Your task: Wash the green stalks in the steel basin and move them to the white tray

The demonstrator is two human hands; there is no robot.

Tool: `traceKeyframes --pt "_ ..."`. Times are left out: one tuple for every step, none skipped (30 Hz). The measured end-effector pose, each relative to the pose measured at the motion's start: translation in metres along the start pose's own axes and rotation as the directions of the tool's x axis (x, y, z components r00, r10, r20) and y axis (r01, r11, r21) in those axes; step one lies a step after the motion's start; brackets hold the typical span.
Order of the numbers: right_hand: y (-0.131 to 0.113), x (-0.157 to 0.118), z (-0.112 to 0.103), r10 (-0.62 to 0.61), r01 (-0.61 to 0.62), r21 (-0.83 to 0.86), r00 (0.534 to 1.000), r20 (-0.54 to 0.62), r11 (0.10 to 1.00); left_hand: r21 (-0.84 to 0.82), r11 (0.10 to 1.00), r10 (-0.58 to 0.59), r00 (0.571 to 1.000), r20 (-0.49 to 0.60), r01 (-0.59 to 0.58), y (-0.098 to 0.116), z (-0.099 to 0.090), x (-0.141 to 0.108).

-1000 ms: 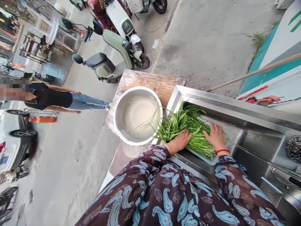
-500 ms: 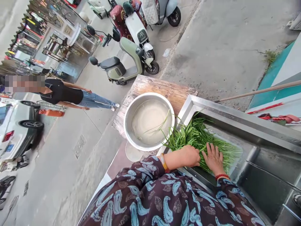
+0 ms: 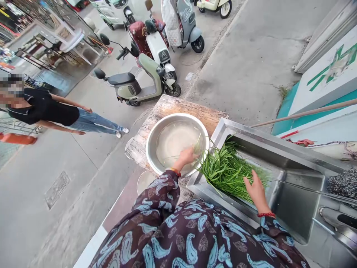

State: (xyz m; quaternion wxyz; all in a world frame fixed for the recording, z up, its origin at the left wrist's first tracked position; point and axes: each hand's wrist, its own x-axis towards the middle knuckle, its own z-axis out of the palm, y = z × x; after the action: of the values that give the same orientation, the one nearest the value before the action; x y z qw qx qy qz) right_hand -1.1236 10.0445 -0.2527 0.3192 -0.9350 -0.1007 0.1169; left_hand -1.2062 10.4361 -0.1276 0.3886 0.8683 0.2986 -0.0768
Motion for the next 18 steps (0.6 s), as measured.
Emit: traceKeyframes --pt "-0.007 -0.003 -0.002 0.009 -0.009 0.034 1.000 -0.010 0.999 -0.022 1.000 0.014 0.997 0.071 -0.013 -0.002 0.005 -0.005" --pt "-0.015 -0.007 -0.004 0.011 -0.010 0.067 1.000 -0.025 0.998 -0.040 0.999 0.024 0.993 0.118 -0.020 -0.002 0.006 -0.011" --pt "-0.024 -0.010 -0.006 0.008 -0.004 0.102 0.999 -0.043 0.995 -0.061 0.998 0.032 0.990 0.137 -0.024 0.000 0.002 -0.017" --pt "-0.033 -0.014 -0.010 0.004 0.005 0.140 0.998 -0.062 0.990 -0.089 0.995 0.047 0.990 0.131 -0.035 0.006 -0.006 -0.022" --pt "-0.043 -0.019 -0.014 0.004 0.011 0.183 0.997 -0.082 0.983 -0.118 0.991 0.081 0.992 0.096 -0.069 0.014 -0.016 -0.026" --pt "-0.053 -0.023 -0.020 0.008 0.015 0.230 0.995 -0.101 0.973 -0.132 0.982 0.139 0.989 0.041 -0.133 0.026 -0.027 -0.031" --pt "-0.063 -0.028 -0.026 0.019 0.016 0.277 0.992 -0.121 0.961 -0.126 0.967 0.220 0.975 -0.024 -0.221 0.040 -0.036 -0.035" --pt "-0.073 -0.033 -0.034 0.033 0.015 0.317 0.989 -0.145 0.948 -0.078 0.942 0.321 0.945 -0.065 -0.326 0.057 -0.041 -0.040" --pt "-0.083 -0.037 -0.043 0.045 0.020 0.347 0.983 -0.176 0.937 0.006 0.906 0.424 0.903 -0.065 -0.424 0.074 -0.042 -0.046" --pt "-0.092 -0.042 -0.052 0.047 0.039 0.364 0.973 -0.225 0.930 0.106 0.859 0.505 0.862 -0.027 -0.500 0.092 -0.036 -0.052" --pt "-0.102 -0.046 -0.062 0.034 0.079 0.363 0.955 -0.296 0.929 0.201 0.807 0.559 0.828 0.042 -0.555 0.109 -0.024 -0.057" --pt "-0.111 -0.050 -0.072 0.004 0.136 0.338 0.923 -0.384 0.931 0.276 0.751 0.593 0.796 0.119 -0.601 0.124 -0.006 -0.062" --pt "-0.118 -0.053 -0.081 -0.040 0.201 0.289 0.877 -0.479 0.936 0.336 0.691 0.613 0.765 0.199 -0.640 0.136 0.015 -0.067" --pt "-0.125 -0.056 -0.089 -0.095 0.265 0.225 0.818 -0.568 0.937 0.381 0.634 0.620 0.737 0.269 -0.673 0.144 0.038 -0.070" --pt "-0.130 -0.058 -0.093 -0.149 0.316 0.157 0.758 -0.635 0.936 0.410 0.580 0.620 0.708 0.337 -0.704 0.148 0.062 -0.073" --pt "-0.133 -0.058 -0.095 -0.201 0.351 0.095 0.715 -0.669 0.931 0.425 0.527 0.609 0.676 0.415 -0.736 0.148 0.083 -0.076" --pt "-0.133 -0.057 -0.093 -0.247 0.371 0.048 0.704 -0.666 0.928 0.427 0.476 0.586 0.639 0.498 -0.769 0.146 0.102 -0.077" --pt "-0.130 -0.053 -0.087 -0.279 0.376 0.022 0.724 -0.631 0.926 0.421 0.431 0.549 0.602 0.581 -0.799 0.142 0.116 -0.077"
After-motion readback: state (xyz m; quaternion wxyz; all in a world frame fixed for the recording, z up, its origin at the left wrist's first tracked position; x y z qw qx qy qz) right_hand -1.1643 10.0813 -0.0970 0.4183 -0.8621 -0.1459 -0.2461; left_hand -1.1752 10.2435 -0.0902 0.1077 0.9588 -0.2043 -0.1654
